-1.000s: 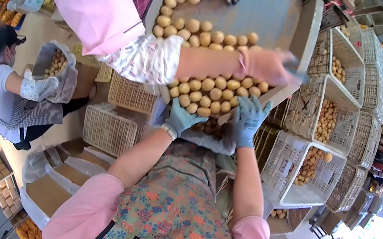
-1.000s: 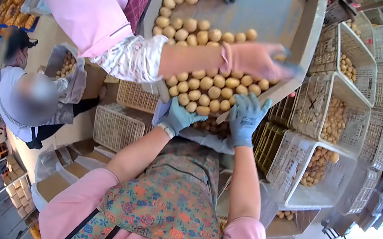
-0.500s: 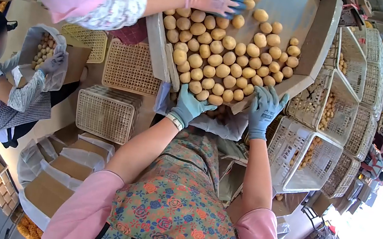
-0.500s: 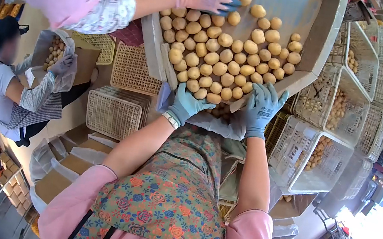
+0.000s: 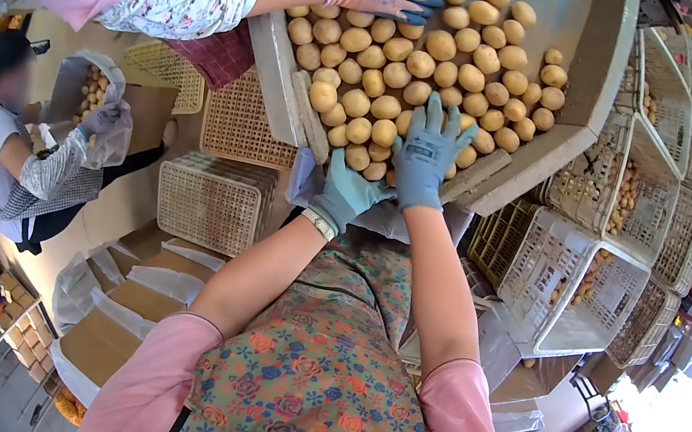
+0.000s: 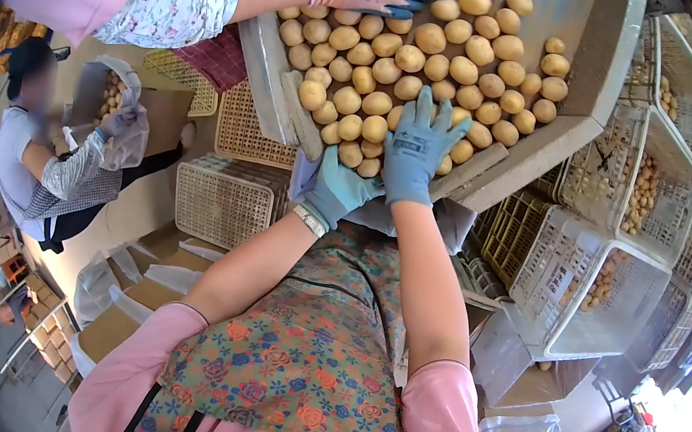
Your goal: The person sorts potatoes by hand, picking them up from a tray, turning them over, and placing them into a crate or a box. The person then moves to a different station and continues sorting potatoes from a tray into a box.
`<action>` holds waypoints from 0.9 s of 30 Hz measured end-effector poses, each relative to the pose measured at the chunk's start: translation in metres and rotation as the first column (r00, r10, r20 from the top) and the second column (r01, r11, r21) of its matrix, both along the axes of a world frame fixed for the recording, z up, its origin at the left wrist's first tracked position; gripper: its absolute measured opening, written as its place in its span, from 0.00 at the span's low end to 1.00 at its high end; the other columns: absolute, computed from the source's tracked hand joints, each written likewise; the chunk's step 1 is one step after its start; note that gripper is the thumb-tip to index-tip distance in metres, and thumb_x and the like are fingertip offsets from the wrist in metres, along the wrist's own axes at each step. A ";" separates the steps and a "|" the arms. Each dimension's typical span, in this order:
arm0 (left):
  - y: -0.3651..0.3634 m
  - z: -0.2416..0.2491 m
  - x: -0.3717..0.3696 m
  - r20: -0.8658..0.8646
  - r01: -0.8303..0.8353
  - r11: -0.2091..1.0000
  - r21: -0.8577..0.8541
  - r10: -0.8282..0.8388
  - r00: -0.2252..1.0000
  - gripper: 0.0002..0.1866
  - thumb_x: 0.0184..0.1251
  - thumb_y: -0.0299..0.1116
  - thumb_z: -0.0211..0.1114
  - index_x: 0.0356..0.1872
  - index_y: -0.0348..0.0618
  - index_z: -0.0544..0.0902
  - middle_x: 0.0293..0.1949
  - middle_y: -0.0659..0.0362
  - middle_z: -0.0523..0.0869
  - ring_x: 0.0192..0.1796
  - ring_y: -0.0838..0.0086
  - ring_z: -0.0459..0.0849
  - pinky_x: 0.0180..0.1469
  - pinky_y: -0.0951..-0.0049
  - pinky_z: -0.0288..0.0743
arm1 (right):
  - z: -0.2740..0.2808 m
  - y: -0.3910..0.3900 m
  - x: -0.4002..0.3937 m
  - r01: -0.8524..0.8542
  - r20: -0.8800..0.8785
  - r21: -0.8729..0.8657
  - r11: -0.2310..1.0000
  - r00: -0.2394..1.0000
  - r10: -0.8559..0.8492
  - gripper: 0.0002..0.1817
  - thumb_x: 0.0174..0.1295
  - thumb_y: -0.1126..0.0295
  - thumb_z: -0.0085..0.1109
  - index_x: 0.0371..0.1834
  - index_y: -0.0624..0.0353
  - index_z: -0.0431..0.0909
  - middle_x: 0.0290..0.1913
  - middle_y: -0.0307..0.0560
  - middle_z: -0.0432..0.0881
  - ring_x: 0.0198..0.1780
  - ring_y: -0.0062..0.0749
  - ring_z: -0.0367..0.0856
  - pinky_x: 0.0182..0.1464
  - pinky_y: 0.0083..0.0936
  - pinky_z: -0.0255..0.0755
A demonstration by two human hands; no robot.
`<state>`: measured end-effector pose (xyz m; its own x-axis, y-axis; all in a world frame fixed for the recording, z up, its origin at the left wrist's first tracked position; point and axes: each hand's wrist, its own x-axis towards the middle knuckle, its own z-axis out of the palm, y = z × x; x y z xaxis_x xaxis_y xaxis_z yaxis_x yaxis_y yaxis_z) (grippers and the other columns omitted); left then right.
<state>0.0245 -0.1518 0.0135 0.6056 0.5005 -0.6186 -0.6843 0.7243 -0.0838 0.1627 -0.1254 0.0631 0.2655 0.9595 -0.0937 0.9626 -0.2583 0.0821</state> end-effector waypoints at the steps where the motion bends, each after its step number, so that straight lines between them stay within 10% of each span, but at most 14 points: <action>1: 0.000 0.000 0.001 0.002 0.010 1.000 0.009 -0.011 1.000 0.41 0.78 0.70 0.43 0.83 0.58 0.62 0.82 0.53 0.63 0.81 0.47 0.63 0.76 0.29 0.61 | -0.001 -0.001 0.003 0.010 0.002 0.009 1.000 1.000 -0.011 0.36 0.55 0.51 0.77 0.68 0.47 0.79 0.77 0.41 0.70 0.80 0.49 0.60 0.80 0.73 0.44; 5: 0.004 -0.003 0.000 0.049 0.039 0.999 -0.035 -0.037 0.998 0.40 0.78 0.69 0.41 0.82 0.58 0.62 0.82 0.53 0.64 0.81 0.45 0.64 0.75 0.26 0.62 | 0.014 -0.024 0.017 -0.018 -0.208 0.222 0.975 0.976 0.066 0.35 0.57 0.59 0.77 0.70 0.47 0.77 0.75 0.44 0.72 0.76 0.50 0.67 0.81 0.65 0.53; 6: 0.004 0.000 0.000 0.024 0.054 0.998 0.018 -0.055 0.998 0.40 0.78 0.69 0.40 0.82 0.58 0.62 0.82 0.53 0.63 0.81 0.45 0.64 0.75 0.25 0.62 | 0.022 -0.038 0.017 0.166 -0.545 0.288 0.943 0.839 0.019 0.35 0.58 0.64 0.76 0.72 0.47 0.77 0.73 0.46 0.73 0.72 0.49 0.72 0.79 0.58 0.60; 8: 0.003 -0.003 -0.003 -0.018 0.080 0.996 0.029 -0.079 0.997 0.41 0.78 0.68 0.41 0.83 0.55 0.61 0.82 0.50 0.62 0.81 0.43 0.64 0.74 0.26 0.64 | 0.042 -0.065 0.011 0.453 -0.966 0.155 0.878 0.256 0.039 0.37 0.65 0.75 0.69 0.79 0.48 0.69 0.70 0.50 0.73 0.65 0.44 0.80 0.72 0.41 0.75; 9: -0.001 -0.007 -0.006 -0.020 0.085 0.996 0.028 -0.084 0.996 0.41 0.78 0.68 0.41 0.83 0.55 0.61 0.82 0.50 0.62 0.81 0.43 0.64 0.74 0.26 0.64 | 0.053 -0.080 0.009 0.457 -0.966 0.154 0.876 0.255 0.037 0.37 0.65 0.75 0.69 0.79 0.48 0.69 0.70 0.50 0.73 0.65 0.44 0.80 0.72 0.41 0.75; 10: -0.002 -0.010 -0.006 -0.015 0.046 0.998 -0.033 -0.047 0.999 0.41 0.78 0.68 0.42 0.83 0.54 0.61 0.82 0.49 0.62 0.81 0.42 0.63 0.74 0.27 0.64 | 0.063 -0.093 0.008 0.503 -0.968 -0.078 0.861 -0.246 0.056 0.37 0.69 0.74 0.66 0.81 0.48 0.65 0.71 0.49 0.72 0.66 0.41 0.79 0.73 0.41 0.75; 11: -0.001 -0.013 -0.004 -0.009 0.010 0.996 -0.091 -0.011 1.000 0.42 0.77 0.68 0.43 0.83 0.53 0.60 0.82 0.49 0.61 0.81 0.42 0.63 0.74 0.27 0.65 | 0.070 -0.103 0.008 0.431 -0.727 -0.295 0.853 -0.681 0.092 0.37 0.72 0.73 0.63 0.83 0.48 0.61 0.72 0.48 0.71 0.67 0.39 0.79 0.73 0.42 0.74; 13: -0.003 -0.022 -0.001 -0.004 0.020 1.000 -0.009 -0.020 1.000 0.43 0.77 0.68 0.45 0.83 0.52 0.59 0.83 0.49 0.60 0.82 0.41 0.61 0.77 0.30 0.62 | 0.083 -0.115 0.009 0.347 -0.468 -0.346 0.872 -0.869 0.160 0.35 0.78 0.71 0.57 0.85 0.52 0.55 0.75 0.47 0.69 0.70 0.39 0.77 0.75 0.42 0.73; 15: -0.007 -0.040 -0.003 -0.094 0.054 0.991 0.125 -0.042 0.995 0.44 0.76 0.69 0.46 0.84 0.52 0.58 0.84 0.48 0.58 0.83 0.41 0.58 0.80 0.32 0.57 | 0.107 -0.124 0.006 0.361 -0.535 -0.346 0.866 -0.834 0.134 0.40 0.74 0.75 0.61 0.86 0.54 0.53 0.75 0.47 0.69 0.72 0.37 0.75 0.75 0.39 0.72; 16: -0.005 -0.045 -0.007 0.010 0.004 0.997 0.082 -0.004 1.000 0.42 0.79 0.52 0.61 0.84 0.52 0.51 0.84 0.49 0.55 0.83 0.48 0.59 0.74 0.32 0.69 | 0.116 -0.128 0.004 0.366 -0.536 -0.337 0.867 -0.832 0.143 0.40 0.74 0.75 0.61 0.86 0.54 0.53 0.75 0.47 0.69 0.72 0.37 0.75 0.75 0.39 0.72; 18: -0.005 -0.042 -0.006 0.015 -0.006 0.993 0.115 0.004 1.000 0.42 0.79 0.51 0.61 0.84 0.53 0.50 0.84 0.49 0.55 0.83 0.49 0.58 0.74 0.31 0.69 | 0.129 -0.135 0.002 0.432 -0.850 -0.076 0.899 -0.499 0.167 0.48 0.66 0.81 0.66 0.87 0.49 0.52 0.75 0.47 0.70 0.71 0.42 0.77 0.72 0.38 0.76; 27: 0.004 -0.043 -0.006 0.002 0.042 0.999 0.010 -0.042 0.999 0.40 0.81 0.61 0.49 0.86 0.59 0.50 0.86 0.55 0.50 0.86 0.46 0.50 0.75 0.21 0.59 | 0.173 -0.163 0.000 0.410 -0.900 0.050 0.911 -0.377 0.219 0.49 0.63 0.85 0.67 0.87 0.52 0.54 0.76 0.45 0.71 0.76 0.34 0.71 0.75 0.32 0.69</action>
<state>0.0189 -0.1478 -0.0294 0.6280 0.4805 -0.6122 -0.6528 0.7535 -0.0783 0.1627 -0.2889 0.2364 0.2156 0.9648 -0.1507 -0.4009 -0.0532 -0.9146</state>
